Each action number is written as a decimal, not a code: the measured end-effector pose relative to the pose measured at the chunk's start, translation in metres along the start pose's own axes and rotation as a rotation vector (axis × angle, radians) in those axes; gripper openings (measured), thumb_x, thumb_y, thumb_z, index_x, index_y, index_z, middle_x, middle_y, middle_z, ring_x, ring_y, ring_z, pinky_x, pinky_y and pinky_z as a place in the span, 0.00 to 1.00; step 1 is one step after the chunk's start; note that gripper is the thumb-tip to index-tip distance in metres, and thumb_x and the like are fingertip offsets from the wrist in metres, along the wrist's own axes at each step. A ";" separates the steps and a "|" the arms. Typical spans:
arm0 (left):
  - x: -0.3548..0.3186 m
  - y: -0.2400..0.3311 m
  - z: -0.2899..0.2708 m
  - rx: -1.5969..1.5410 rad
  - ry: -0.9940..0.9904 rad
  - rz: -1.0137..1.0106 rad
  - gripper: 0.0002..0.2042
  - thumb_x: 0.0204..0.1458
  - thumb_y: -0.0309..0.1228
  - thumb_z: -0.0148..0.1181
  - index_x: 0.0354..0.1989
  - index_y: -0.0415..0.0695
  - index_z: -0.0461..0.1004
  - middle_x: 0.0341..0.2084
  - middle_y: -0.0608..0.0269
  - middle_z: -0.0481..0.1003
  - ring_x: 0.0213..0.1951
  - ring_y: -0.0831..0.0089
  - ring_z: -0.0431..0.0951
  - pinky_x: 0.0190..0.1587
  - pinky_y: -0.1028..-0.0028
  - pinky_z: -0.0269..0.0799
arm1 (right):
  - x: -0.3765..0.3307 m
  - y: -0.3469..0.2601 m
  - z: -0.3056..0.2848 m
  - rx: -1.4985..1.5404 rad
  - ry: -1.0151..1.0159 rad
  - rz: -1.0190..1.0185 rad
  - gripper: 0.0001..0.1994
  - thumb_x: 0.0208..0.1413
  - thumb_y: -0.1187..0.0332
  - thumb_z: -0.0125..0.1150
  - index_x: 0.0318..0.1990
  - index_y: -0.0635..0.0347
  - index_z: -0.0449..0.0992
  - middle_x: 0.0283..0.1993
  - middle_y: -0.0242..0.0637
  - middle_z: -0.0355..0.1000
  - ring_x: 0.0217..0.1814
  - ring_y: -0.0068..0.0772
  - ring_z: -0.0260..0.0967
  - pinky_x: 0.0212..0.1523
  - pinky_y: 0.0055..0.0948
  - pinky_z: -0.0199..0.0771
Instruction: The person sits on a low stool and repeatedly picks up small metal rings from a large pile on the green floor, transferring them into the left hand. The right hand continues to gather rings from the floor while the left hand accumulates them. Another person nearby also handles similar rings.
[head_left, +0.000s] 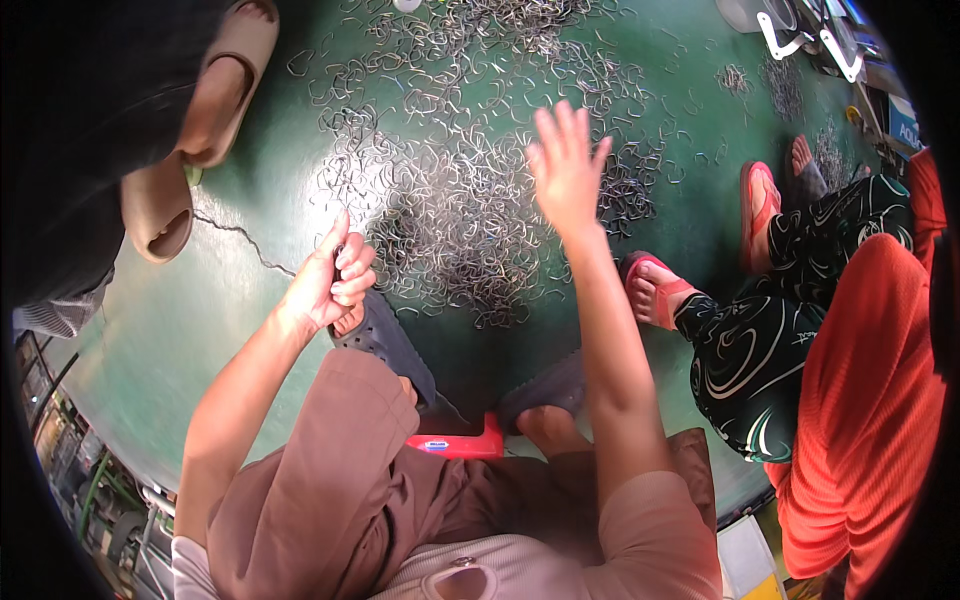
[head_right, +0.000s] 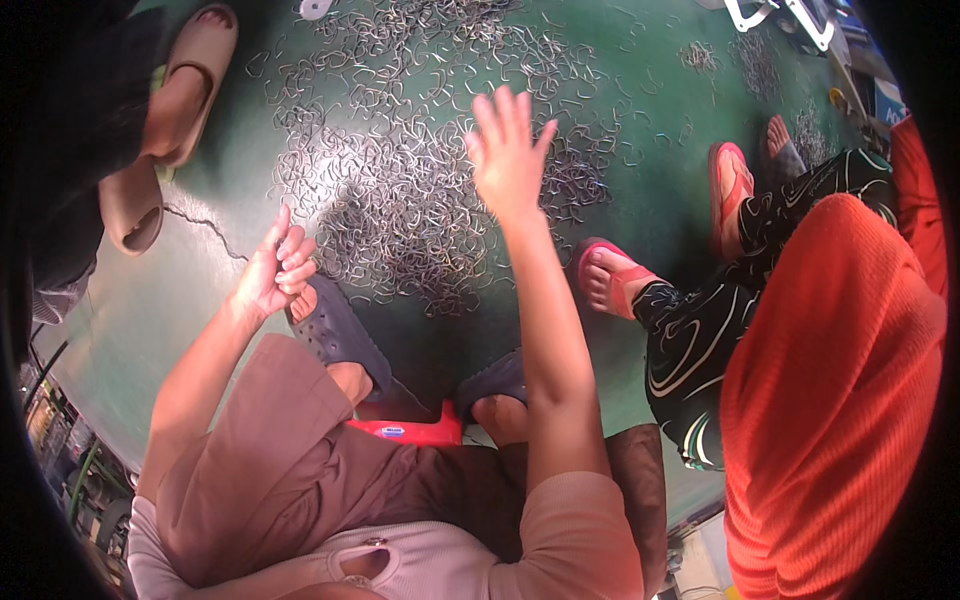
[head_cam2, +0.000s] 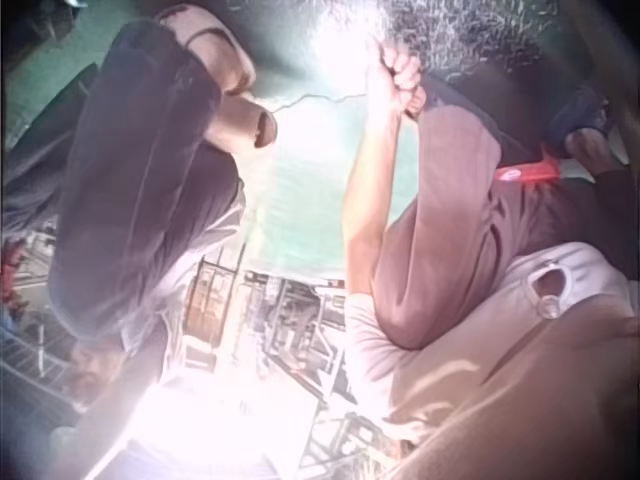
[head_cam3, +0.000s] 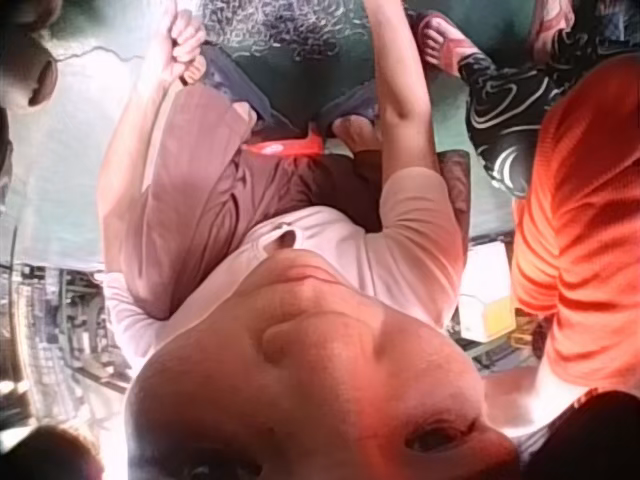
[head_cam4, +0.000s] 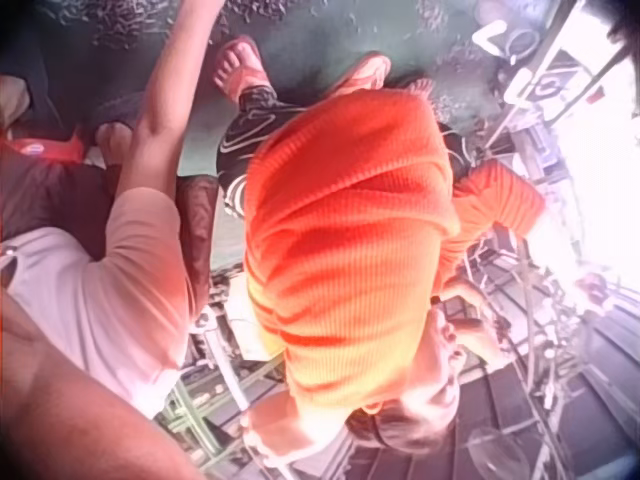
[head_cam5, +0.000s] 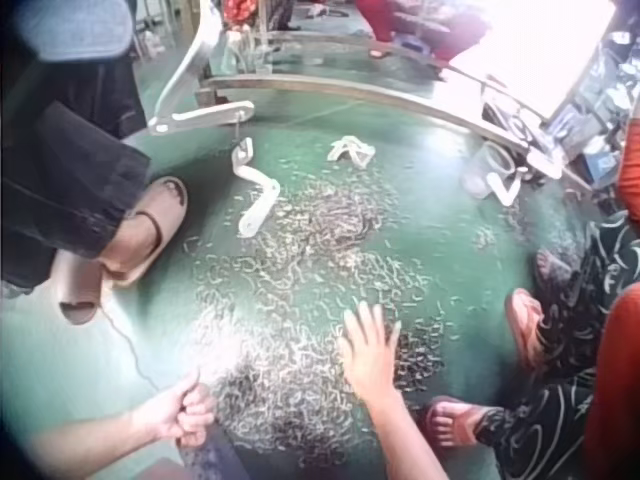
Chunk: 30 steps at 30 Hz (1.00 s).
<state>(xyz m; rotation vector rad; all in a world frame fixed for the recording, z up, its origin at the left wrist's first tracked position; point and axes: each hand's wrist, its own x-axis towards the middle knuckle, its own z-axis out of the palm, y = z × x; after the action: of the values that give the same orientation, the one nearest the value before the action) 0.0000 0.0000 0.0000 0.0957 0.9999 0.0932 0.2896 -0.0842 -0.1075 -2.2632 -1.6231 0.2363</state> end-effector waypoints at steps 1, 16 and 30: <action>0.000 0.000 -0.001 0.003 -0.003 0.000 0.27 0.55 0.54 0.43 0.12 0.49 0.51 0.10 0.72 0.52 0.09 0.85 0.48 0.08 0.86 0.37 | -0.013 -0.007 -0.002 -0.002 -0.059 -0.098 0.22 0.57 0.56 0.47 0.60 0.43 0.60 0.67 0.33 0.49 0.70 0.41 0.40 0.62 0.65 0.32; -0.014 0.007 -0.023 -0.043 0.017 0.045 0.25 0.57 0.51 0.43 0.14 0.48 0.53 0.12 0.70 0.53 0.11 0.84 0.49 0.09 0.85 0.37 | 0.037 -0.061 0.004 0.095 0.096 -0.193 0.22 0.53 0.60 0.54 0.56 0.48 0.65 0.63 0.38 0.53 0.68 0.43 0.45 0.62 0.62 0.37; -0.078 0.004 -0.073 -0.220 0.159 0.127 0.27 0.57 0.52 0.41 0.11 0.47 0.53 0.11 0.70 0.53 0.11 0.83 0.48 0.09 0.84 0.41 | 0.287 -0.118 0.101 -0.016 0.139 -0.366 0.28 0.55 0.45 0.43 0.61 0.43 0.57 0.67 0.42 0.46 0.70 0.45 0.39 0.62 0.62 0.38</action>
<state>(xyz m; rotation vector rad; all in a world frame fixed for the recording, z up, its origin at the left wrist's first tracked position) -0.1032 -0.0024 0.0266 -0.0509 1.1354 0.3304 0.2468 0.2377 -0.1391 -1.8988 -1.9240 -0.0253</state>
